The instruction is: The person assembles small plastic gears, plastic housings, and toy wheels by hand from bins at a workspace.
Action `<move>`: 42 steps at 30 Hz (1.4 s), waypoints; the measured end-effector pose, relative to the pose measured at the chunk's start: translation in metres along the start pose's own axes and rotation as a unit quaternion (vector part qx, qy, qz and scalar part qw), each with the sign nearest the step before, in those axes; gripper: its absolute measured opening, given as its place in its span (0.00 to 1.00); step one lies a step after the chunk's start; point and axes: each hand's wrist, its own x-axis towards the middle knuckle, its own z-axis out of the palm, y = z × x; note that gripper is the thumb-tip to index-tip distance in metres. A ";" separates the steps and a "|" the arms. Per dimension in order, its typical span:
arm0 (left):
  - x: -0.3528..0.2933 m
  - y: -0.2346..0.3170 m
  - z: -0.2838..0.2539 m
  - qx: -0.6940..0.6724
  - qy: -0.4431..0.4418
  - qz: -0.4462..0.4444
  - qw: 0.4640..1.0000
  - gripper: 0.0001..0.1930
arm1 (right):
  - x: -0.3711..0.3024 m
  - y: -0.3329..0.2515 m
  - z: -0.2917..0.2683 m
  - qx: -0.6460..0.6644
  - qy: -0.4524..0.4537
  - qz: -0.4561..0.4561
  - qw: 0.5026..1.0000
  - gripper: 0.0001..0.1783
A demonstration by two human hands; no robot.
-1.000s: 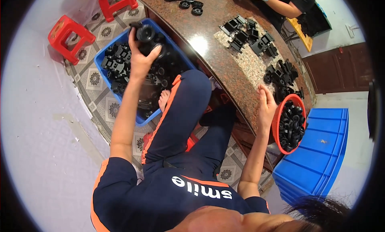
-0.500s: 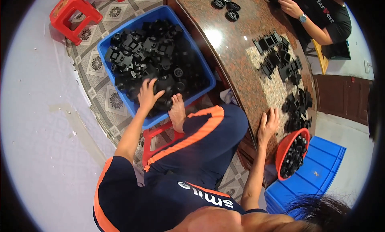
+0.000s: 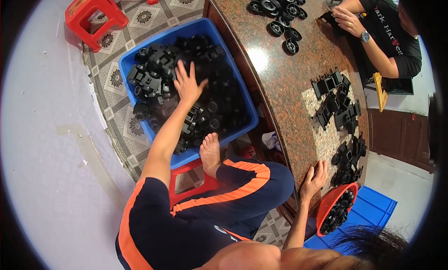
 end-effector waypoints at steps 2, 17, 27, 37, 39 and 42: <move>0.052 -0.007 0.014 0.023 0.008 0.006 1.000 0.48 | 0.002 -0.007 0.000 0.013 -0.003 0.000 1.000 0.24; 0.020 -0.112 -0.071 0.209 -0.040 -0.055 0.976 0.32 | 0.004 -0.004 0.003 -0.017 -0.007 -0.008 1.000 0.24; -0.066 -0.049 -0.089 0.037 -0.095 0.026 0.994 0.35 | 0.002 0.003 0.003 -0.010 0.001 -0.018 1.000 0.23; -0.229 -0.057 -0.097 0.112 -0.192 0.086 0.971 0.46 | -0.001 0.001 0.006 -0.005 0.021 -0.028 0.999 0.23; -0.217 -0.042 -0.063 0.168 -0.155 0.060 0.972 0.50 | 0.002 0.000 0.000 -0.006 0.025 -0.017 1.000 0.24; -0.229 -0.035 -0.046 0.165 -0.151 0.036 0.974 0.50 | 0.004 -0.001 0.000 0.014 0.022 -0.009 1.000 0.24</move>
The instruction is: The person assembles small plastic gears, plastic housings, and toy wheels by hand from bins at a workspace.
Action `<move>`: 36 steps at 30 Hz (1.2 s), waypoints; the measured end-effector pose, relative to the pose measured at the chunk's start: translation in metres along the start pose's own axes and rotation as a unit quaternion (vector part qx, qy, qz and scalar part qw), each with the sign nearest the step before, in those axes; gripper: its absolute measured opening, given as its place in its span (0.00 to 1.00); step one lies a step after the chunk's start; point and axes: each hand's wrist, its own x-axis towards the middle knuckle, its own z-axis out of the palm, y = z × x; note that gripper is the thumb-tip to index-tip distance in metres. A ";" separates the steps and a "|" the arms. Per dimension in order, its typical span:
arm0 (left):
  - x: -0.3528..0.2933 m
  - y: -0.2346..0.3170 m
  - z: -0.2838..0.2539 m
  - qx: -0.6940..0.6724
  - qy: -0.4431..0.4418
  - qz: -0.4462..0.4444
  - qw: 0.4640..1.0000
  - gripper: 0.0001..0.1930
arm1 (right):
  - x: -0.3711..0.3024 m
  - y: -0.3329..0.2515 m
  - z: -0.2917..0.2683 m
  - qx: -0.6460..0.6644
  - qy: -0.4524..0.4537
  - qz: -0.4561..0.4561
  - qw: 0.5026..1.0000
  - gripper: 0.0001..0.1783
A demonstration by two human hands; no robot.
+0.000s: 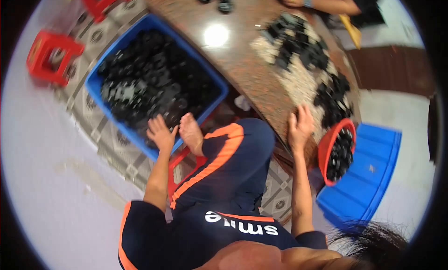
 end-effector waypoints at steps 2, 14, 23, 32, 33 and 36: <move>-0.003 0.003 -0.006 0.006 -0.027 0.007 1.000 0.54 | -0.001 0.004 0.003 0.026 0.018 0.007 0.999 0.23; 0.082 0.078 -0.263 -0.319 0.146 0.198 0.916 0.22 | 0.033 0.052 0.013 0.045 0.197 0.189 0.961 0.31; -0.003 0.279 -0.404 -0.293 0.138 0.523 0.789 0.23 | 0.049 0.044 0.024 0.001 0.277 0.124 0.953 0.27; 0.011 0.336 -0.329 -0.289 0.004 0.522 0.802 0.23 | 0.126 0.130 -0.020 -0.068 0.036 0.183 0.980 0.25; 0.016 0.323 -0.327 -0.271 -0.021 0.487 0.830 0.23 | 0.125 0.118 -0.026 -0.038 0.063 0.182 0.981 0.24; 0.022 0.322 -0.340 -0.285 -0.055 0.450 0.844 0.24 | 0.119 0.112 -0.046 0.226 0.215 0.246 0.918 0.25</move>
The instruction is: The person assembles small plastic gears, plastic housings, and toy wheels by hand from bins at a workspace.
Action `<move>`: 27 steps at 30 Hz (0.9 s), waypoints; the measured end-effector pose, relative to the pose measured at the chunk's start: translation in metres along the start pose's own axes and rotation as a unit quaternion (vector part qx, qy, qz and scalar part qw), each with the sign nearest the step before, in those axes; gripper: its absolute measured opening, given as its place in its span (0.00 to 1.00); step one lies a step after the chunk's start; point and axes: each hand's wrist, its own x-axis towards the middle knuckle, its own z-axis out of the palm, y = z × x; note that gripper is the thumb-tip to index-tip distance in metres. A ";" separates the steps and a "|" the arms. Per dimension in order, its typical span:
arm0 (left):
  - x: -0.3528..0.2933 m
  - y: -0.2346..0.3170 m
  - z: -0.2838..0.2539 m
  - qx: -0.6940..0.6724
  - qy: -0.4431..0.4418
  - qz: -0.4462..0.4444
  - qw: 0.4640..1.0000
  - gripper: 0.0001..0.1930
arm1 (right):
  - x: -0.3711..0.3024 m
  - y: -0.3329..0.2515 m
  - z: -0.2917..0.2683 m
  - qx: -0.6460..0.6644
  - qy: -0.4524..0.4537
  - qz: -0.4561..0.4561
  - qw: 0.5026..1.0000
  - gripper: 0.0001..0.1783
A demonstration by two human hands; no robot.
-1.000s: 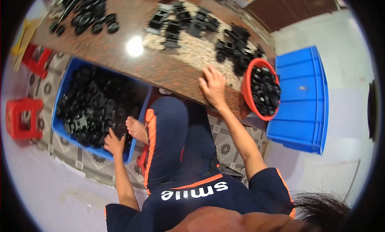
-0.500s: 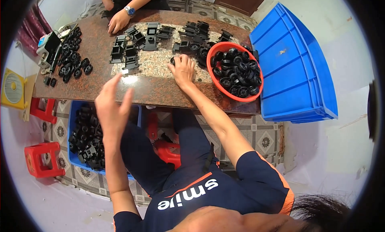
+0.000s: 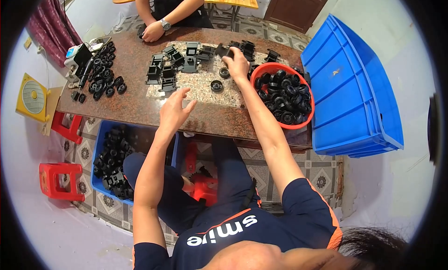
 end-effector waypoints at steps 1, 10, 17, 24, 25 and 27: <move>0.002 0.000 0.000 -0.002 0.002 0.000 1.000 0.24 | -0.001 -0.003 -0.002 0.126 0.011 0.060 0.990 0.26; 0.034 0.008 0.030 -0.088 0.135 0.131 0.978 0.58 | -0.044 -0.028 -0.032 0.610 -0.087 0.145 0.774 0.13; 0.022 0.017 0.000 -0.608 0.041 -0.030 0.793 0.47 | -0.051 -0.051 -0.033 0.395 -0.183 0.036 0.899 0.24; -0.004 -0.010 -0.022 -0.682 0.002 -0.182 0.709 0.33 | -0.090 -0.002 0.003 -0.096 -0.185 -0.047 0.977 0.27; -0.008 -0.007 -0.019 -0.680 0.002 -0.182 0.710 0.33 | -0.091 0.008 0.006 -0.075 -0.155 -0.057 0.983 0.25; -0.017 -0.008 -0.016 -0.712 -0.050 -0.226 0.664 0.33 | -0.088 0.016 0.007 -0.035 -0.116 -0.076 0.990 0.20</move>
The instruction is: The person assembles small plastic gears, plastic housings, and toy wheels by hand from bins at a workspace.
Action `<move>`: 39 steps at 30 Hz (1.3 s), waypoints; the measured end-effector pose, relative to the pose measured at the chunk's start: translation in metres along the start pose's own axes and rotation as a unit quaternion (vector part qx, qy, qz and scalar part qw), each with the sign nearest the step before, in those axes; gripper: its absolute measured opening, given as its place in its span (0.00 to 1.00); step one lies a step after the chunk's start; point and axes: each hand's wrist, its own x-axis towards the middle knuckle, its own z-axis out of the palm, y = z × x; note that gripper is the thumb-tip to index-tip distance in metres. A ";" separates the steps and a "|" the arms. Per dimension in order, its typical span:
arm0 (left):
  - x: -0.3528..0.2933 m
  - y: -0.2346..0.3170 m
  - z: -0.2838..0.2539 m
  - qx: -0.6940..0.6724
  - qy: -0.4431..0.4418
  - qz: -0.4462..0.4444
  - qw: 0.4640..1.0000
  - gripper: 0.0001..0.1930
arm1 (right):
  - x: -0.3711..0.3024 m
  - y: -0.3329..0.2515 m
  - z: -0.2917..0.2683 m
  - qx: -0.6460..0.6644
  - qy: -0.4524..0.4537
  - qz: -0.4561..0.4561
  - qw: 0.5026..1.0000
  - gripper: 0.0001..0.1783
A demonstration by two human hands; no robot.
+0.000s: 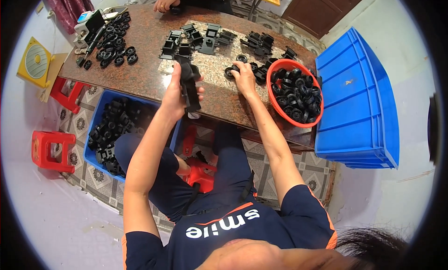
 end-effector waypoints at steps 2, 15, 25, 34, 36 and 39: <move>-0.004 -0.007 -0.006 0.005 -0.007 -0.006 1.000 0.36 | -0.002 0.003 0.000 0.043 0.029 -0.012 0.999 0.15; -0.012 -0.047 0.002 0.183 0.056 -0.103 0.976 0.33 | -0.066 -0.109 -0.068 0.638 -0.067 0.101 0.760 0.11; -0.012 -0.068 0.001 0.293 0.011 0.056 0.954 0.23 | -0.075 -0.118 -0.060 0.525 -0.075 0.067 0.845 0.09; -0.010 -0.068 0.003 0.294 0.029 0.120 0.948 0.23 | -0.081 -0.123 -0.061 0.540 -0.055 0.029 0.840 0.09; -0.010 -0.068 0.001 0.278 0.031 0.101 0.955 0.23 | -0.082 -0.121 -0.055 0.525 -0.049 0.024 0.850 0.09; -0.003 -0.072 -0.006 0.340 0.036 0.171 0.924 0.23 | -0.085 -0.120 -0.055 0.447 -0.027 -0.003 0.894 0.08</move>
